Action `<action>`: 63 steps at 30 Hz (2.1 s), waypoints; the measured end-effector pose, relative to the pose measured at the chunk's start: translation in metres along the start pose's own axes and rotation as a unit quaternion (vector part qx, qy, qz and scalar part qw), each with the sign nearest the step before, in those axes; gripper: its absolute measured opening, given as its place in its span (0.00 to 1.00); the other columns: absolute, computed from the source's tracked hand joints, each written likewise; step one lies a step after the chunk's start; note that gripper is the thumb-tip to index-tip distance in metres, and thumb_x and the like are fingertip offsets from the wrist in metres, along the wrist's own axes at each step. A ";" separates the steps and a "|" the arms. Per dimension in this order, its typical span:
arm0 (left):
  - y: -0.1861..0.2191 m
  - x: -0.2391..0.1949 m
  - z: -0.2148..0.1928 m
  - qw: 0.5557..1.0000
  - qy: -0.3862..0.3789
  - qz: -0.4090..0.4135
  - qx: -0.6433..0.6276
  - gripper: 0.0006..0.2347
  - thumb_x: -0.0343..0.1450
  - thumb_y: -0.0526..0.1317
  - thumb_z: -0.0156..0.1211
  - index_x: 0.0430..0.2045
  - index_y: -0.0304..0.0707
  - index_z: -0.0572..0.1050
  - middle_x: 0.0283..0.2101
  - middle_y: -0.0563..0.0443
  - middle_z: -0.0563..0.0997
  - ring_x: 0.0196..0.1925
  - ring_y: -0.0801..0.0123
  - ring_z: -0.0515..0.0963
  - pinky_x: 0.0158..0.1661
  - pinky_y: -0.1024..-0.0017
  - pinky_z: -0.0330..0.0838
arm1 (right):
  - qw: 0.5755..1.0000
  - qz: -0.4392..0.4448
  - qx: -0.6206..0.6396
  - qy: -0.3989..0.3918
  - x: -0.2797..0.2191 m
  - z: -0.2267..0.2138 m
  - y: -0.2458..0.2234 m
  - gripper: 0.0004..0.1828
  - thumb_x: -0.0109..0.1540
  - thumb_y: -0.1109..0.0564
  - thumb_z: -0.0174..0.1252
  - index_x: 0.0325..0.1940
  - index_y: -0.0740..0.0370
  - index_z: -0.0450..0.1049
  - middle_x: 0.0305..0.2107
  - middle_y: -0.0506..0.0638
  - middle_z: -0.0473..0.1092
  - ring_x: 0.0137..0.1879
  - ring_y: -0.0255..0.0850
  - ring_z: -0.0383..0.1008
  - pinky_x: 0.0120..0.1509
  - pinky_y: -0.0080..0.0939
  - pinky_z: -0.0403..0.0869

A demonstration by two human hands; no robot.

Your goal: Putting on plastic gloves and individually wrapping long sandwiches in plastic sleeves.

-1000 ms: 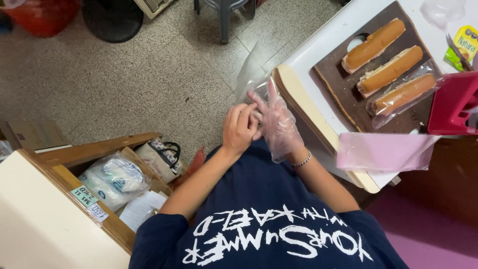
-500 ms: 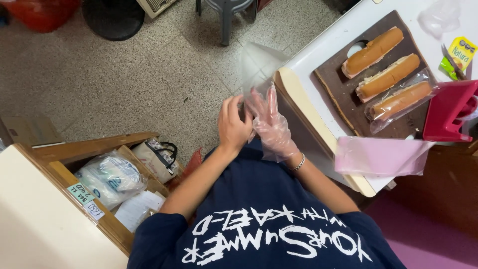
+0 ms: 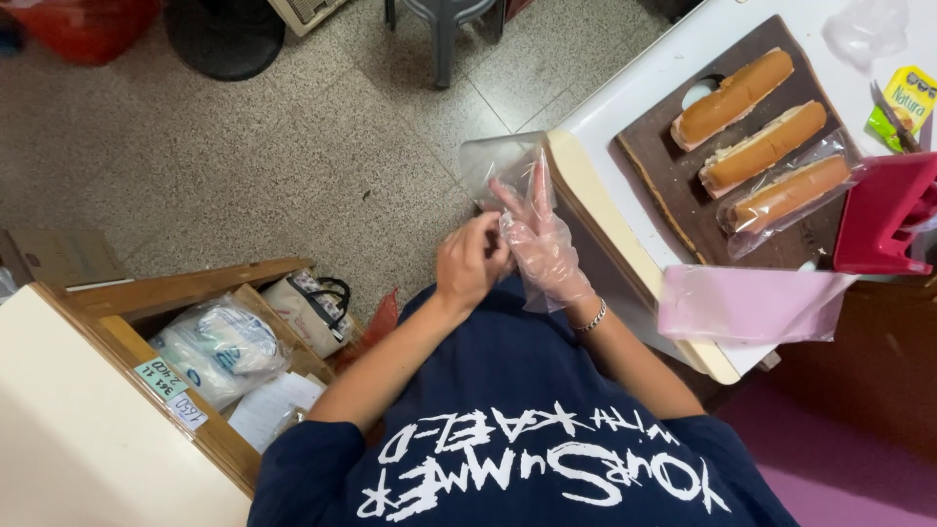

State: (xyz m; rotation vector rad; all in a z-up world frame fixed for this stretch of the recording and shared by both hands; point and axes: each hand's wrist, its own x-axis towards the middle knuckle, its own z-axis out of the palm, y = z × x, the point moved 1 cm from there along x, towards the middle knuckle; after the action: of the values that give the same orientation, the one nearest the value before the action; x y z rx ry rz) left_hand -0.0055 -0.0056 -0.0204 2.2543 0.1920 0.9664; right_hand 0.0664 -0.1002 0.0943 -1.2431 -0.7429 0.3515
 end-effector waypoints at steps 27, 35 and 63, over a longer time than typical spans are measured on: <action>0.023 0.026 -0.003 0.989 -0.013 0.146 -0.024 0.05 0.72 0.40 0.62 0.28 0.42 0.78 0.34 0.54 0.77 0.32 0.61 0.79 0.33 0.67 0.76 | 0.986 0.116 -0.041 -0.113 -0.015 -0.023 0.003 0.34 0.73 0.54 0.42 0.82 0.55 0.41 0.73 0.58 0.56 0.74 0.39 0.63 0.75 0.39 0.68; -0.021 0.050 -0.029 0.941 0.017 -0.278 -0.191 0.14 0.77 0.41 0.57 0.50 0.28 0.69 0.45 0.34 0.74 0.50 0.49 0.76 0.50 0.58 0.69 | 0.902 0.282 0.322 -0.062 -0.021 -0.037 -0.039 0.64 0.58 0.27 0.60 0.81 0.59 0.33 0.64 0.84 0.55 0.51 0.75 0.76 0.11 0.48 0.77; -0.169 0.051 -0.048 0.632 -0.177 -0.474 -0.587 0.05 0.77 0.36 0.57 0.42 0.39 0.78 0.35 0.47 0.85 0.30 0.70 0.84 0.29 0.78 0.76 | 0.784 0.272 0.424 -0.363 -0.012 -0.126 -0.029 0.58 0.64 0.27 0.52 0.81 0.48 0.24 0.69 0.77 0.52 0.67 0.67 0.65 0.30 0.36 0.83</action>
State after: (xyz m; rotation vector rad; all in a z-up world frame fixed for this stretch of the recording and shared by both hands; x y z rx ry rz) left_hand 0.0182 0.1679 -0.0726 0.7840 0.3706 -0.0706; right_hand 0.1393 -0.2078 0.1009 -0.3755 -0.7050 1.5319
